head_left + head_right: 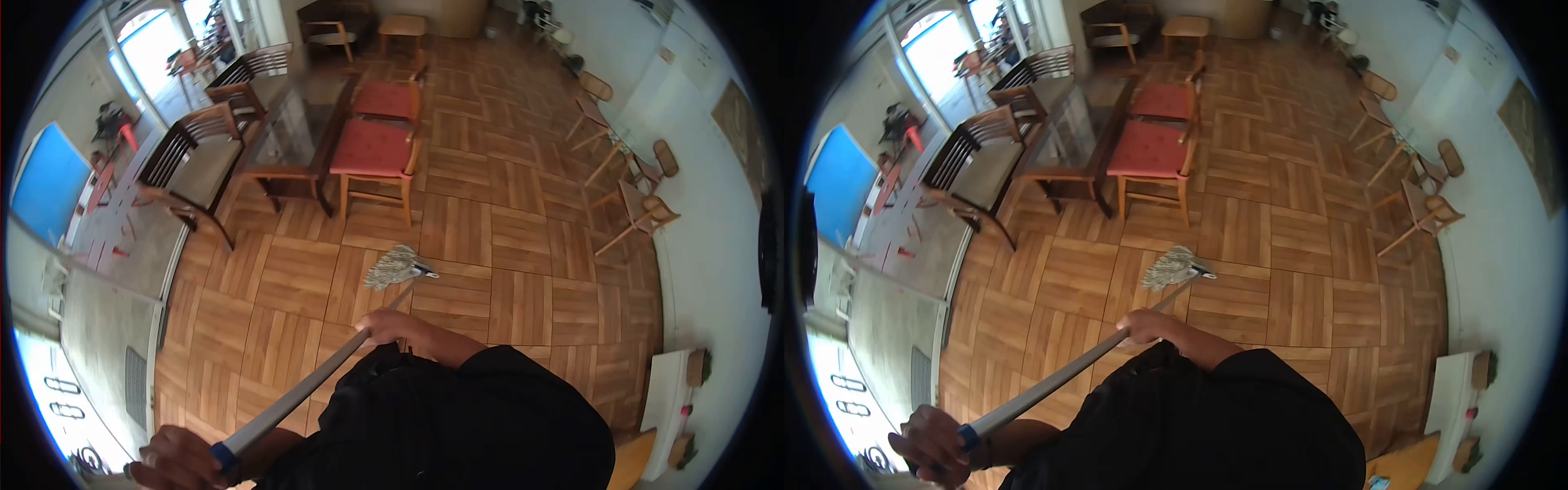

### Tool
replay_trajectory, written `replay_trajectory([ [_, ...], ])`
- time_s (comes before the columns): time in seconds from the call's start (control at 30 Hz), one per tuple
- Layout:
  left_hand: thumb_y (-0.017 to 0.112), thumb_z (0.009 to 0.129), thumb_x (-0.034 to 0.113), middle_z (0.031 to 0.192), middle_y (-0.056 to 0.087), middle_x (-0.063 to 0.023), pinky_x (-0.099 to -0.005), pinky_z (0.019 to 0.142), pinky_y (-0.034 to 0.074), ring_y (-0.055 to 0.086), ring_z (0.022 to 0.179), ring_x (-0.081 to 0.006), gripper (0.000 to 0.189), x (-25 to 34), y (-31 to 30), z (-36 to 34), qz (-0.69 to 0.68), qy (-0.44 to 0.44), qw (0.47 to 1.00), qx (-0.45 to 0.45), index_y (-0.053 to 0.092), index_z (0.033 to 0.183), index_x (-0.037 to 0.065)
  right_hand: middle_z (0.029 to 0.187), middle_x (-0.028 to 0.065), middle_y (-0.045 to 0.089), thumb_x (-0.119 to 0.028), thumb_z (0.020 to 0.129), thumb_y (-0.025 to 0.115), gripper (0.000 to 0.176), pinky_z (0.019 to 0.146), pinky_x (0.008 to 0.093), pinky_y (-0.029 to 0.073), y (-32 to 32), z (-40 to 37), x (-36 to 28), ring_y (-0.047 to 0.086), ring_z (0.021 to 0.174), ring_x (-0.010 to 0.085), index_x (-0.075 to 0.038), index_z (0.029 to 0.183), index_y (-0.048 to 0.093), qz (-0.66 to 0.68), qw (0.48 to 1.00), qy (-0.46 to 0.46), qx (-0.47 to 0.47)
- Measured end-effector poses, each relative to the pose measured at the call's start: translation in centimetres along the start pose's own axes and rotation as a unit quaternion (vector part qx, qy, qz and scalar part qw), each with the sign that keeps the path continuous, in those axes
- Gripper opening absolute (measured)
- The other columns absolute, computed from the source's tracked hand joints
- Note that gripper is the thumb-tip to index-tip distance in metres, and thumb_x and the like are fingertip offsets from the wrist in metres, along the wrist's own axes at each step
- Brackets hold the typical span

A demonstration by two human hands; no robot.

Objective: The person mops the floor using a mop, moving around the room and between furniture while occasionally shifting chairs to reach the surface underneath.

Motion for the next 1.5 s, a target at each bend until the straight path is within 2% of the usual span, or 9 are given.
replay_trajectory([
  [0.07, 0.059, 0.099, 0.027, 0.056, 0.054, 0.0047, -0.0174, 0.042, 0.037, 0.053, 0.041, -0.0048, 0.026, -5.8, 0.1, 1.3, -0.039, -0.008, 0.999, -0.033, 0.050, 0.101, 0.003, 0.077, 0.0138, 0.062, -0.030, 0.083, 0.073, 0.026, 0.067, 0.0448, 0.045, -3.0, -1.4, 3.1, 0.063, 0.078, 0.0339, -0.007, 0.079, 0.061, -0.003, 0.999, 0.023, 0.047],
  [0.1, 0.067, 0.094, 0.019, 0.048, 0.052, 0.0023, -0.0196, 0.039, 0.043, 0.056, 0.039, -0.0088, 0.036, -9.2, 0.5, 1.9, -0.097, -0.005, 0.995, 0.017, 0.041, 0.071, 0.011, 0.076, 0.0139, 0.063, -0.029, 0.083, 0.072, 0.025, 0.066, 0.0447, 0.046, -4.1, -1.3, 5.9, 0.063, 0.077, 0.0346, -0.007, 0.079, 0.062, -0.012, 0.997, 0.037, 0.067],
  [0.17, 0.069, 0.089, 0.011, 0.050, 0.055, -0.0021, -0.0202, 0.038, 0.044, 0.056, 0.039, -0.0111, 0.031, -15.7, 3.2, 3.6, -0.194, -0.027, 0.980, 0.036, 0.042, 0.075, 0.009, 0.075, 0.0146, 0.064, -0.029, 0.083, 0.072, 0.025, 0.063, 0.0446, 0.046, -6.9, -1.6, 11.2, 0.064, 0.075, 0.0359, -0.006, 0.076, 0.063, -0.037, 0.987, 0.059, 0.146],
  [0.33, 0.071, 0.088, 0.011, 0.054, 0.057, -0.0043, -0.0255, 0.039, 0.042, 0.056, 0.040, -0.0167, 0.027, -29.9, 9.2, 6.4, -0.365, -0.048, 0.915, -0.164, 0.047, 0.077, 0.007, 0.072, 0.0181, 0.061, -0.026, 0.085, 0.069, 0.030, 0.061, 0.0464, 0.045, -13.2, -5.7, 18.8, 0.061, 0.072, 0.0391, -0.003, 0.068, 0.059, -0.043, 0.901, 0.183, 0.392],
  [0.53, 0.073, 0.081, 0.007, 0.054, 0.051, -0.0070, -0.0339, 0.045, 0.038, 0.054, 0.043, -0.0257, 0.036, -38.7, 20.0, 10.1, -0.459, -0.106, 0.826, -0.309, 0.044, 0.061, 0.007, 0.063, 0.0193, 0.054, -0.021, 0.086, 0.067, 0.035, 0.059, 0.0482, 0.042, -20.3, -9.6, 26.4, 0.056, 0.063, 0.0409, 0.000, 0.062, 0.052, -0.069, 0.796, 0.175, 0.575],
  [0.87, 0.069, 0.080, 0.006, 0.054, 0.040, -0.0064, -0.0373, 0.047, 0.031, 0.045, 0.045, -0.0281, 0.037, -54.6, 37.9, 14.4, -0.468, -0.087, 0.753, -0.454, 0.039, 0.057, 0.007, 0.065, 0.0156, 0.054, -0.013, 0.086, 0.065, 0.032, 0.061, 0.0468, 0.044, -35.4, -15.6, 44.5, 0.056, 0.066, 0.0378, -0.002, 0.061, 0.048, -0.098, 0.726, 0.184, 0.656],
  [1.1, 0.070, 0.079, 0.003, 0.057, 0.047, -0.0077, -0.0378, 0.053, 0.039, 0.053, 0.051, -0.0293, 0.030, -66.3, 54.5, 20.2, -0.410, -0.056, 0.720, -0.557, 0.047, 0.060, 0.005, 0.070, 0.0123, 0.058, -0.013, 0.085, 0.066, 0.027, 0.067, 0.0435, 0.045, -50.4, -23.6, 56.3, 0.060, 0.074, 0.0344, -0.004, 0.064, 0.051, -0.066, 0.733, 0.187, 0.650],
  [1.33, 0.070, 0.079, 0.006, 0.062, 0.053, -0.0064, -0.0389, 0.060, 0.044, 0.057, 0.057, -0.0293, 0.029, -78.2, 61.1, 24.8, -0.364, -0.156, 0.767, -0.505, 0.047, 0.062, 0.006, 0.065, 0.0123, 0.056, -0.007, 0.078, 0.068, 0.022, 0.060, 0.0438, 0.044, -62.4, -24.7, 65.5, 0.058, 0.066, 0.0346, -0.008, 0.065, 0.051, -0.104, 0.754, 0.140, 0.633],
  [1.5, 0.071, 0.081, 0.010, 0.065, 0.055, -0.0066, -0.0386, 0.062, 0.046, 0.059, 0.060, -0.0294, 0.029, -88.8, 65.1, 29.2, -0.400, -0.126, 0.765, -0.489, 0.048, 0.064, 0.006, 0.063, 0.0136, 0.053, -0.006, 0.081, 0.068, 0.027, 0.057, 0.0463, 0.043, -70.5, -23.4, 71.6, 0.056, 0.063, 0.0364, -0.006, 0.064, 0.047, -0.136, 0.723, 0.135, 0.663],
])
Point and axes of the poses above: each hand's wrist, its own z-axis towards the middle knuckle, its own y-axis out of the palm, x = y × z, the point moved 2 cm from there along z, towards the middle knuckle
